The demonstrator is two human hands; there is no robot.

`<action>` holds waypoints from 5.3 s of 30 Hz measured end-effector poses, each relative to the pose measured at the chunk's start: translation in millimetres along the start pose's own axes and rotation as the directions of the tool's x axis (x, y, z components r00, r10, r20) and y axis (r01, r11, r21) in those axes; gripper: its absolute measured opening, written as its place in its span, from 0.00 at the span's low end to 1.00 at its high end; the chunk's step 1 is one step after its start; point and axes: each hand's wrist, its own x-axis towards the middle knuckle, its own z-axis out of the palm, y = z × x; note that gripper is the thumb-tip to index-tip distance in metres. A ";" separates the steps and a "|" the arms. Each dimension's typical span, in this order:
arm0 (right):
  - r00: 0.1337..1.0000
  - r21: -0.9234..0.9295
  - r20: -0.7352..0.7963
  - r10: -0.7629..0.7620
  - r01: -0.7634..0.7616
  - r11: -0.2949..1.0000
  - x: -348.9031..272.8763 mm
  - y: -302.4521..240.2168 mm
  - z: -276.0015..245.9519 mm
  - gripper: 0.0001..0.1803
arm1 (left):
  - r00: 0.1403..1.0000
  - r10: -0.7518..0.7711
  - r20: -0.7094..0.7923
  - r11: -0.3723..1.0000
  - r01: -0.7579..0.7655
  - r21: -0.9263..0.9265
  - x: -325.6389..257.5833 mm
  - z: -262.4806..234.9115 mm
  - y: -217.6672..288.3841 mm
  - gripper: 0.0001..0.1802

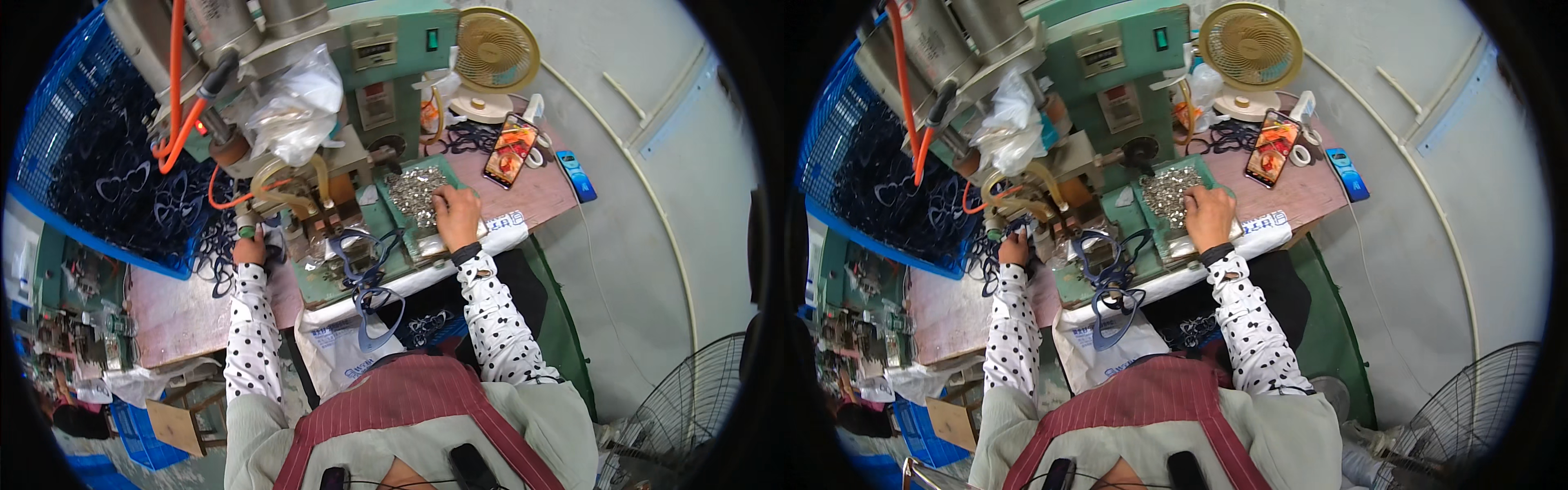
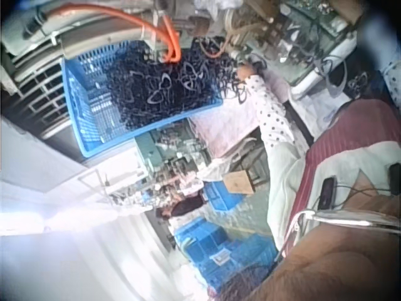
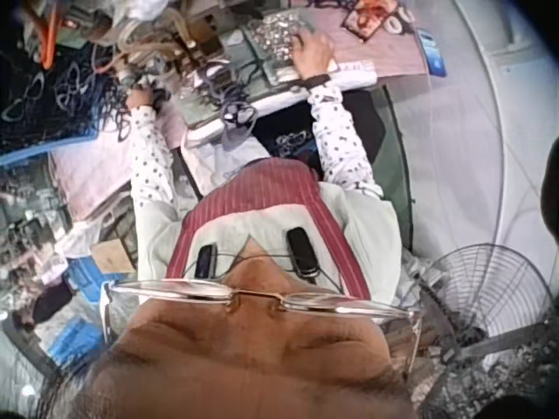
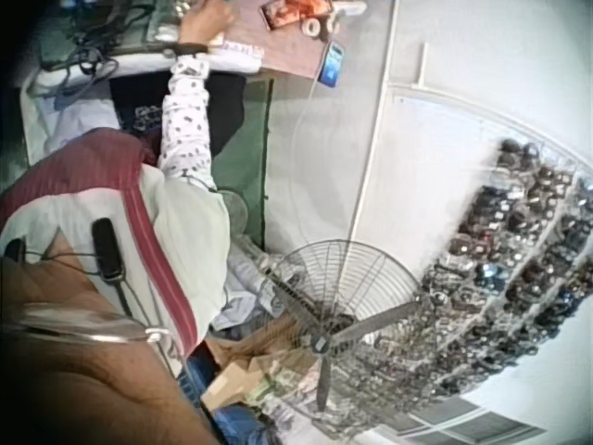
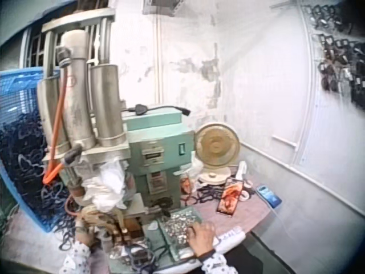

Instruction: The person repeatedly picks up dark plastic eyeglass frames and small metal components, places them into a press-like machine, and operates the lever to attach the parts. Finished frames are set aside on the table.

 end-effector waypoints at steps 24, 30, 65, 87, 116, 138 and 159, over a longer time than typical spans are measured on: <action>0.844 0.608 0.535 0.046 -0.423 0.672 25.2 -157.0 -53.0 0.21 | 0.965 -0.101 -0.241 0.395 -0.183 -0.900 -145.7 -165.5 130.9 0.07; 0.848 0.638 0.525 0.078 -0.452 0.624 27.0 -164.4 -46.9 0.26 | 0.691 0.345 -0.635 0.579 -0.689 -0.436 -166.7 -201.3 156.0 0.17; 0.982 0.245 0.060 0.180 -0.189 0.951 -2.4 11.2 -5.1 0.10 | 0.841 0.339 -0.422 0.901 -0.419 -0.110 -126.7 -136.5 60.1 0.19; 0.999 0.221 -0.039 0.018 -0.009 0.975 4.4 -14.4 -19.0 0.05 | 0.994 -0.086 -0.063 0.368 -0.027 -0.930 -100.2 -132.1 21.0 0.11; 0.870 0.696 0.481 0.109 -0.454 0.556 16.7 -171.9 -47.6 0.26 | 0.945 0.214 -0.246 -0.066 -0.237 -0.969 -120.6 -250.8 163.7 0.16; 0.939 0.237 0.160 0.304 -0.336 0.912 19.5 -25.0 -29.3 0.19 | 0.254 0.811 -0.527 0.086 -0.943 -0.322 -185.5 -203.9 191.5 0.21; 0.966 0.058 0.247 0.071 -0.088 0.994 8.5 4.1 -9.8 0.06 | 0.486 0.758 -0.435 0.238 -0.827 -0.509 -217.3 -196.4 190.6 0.33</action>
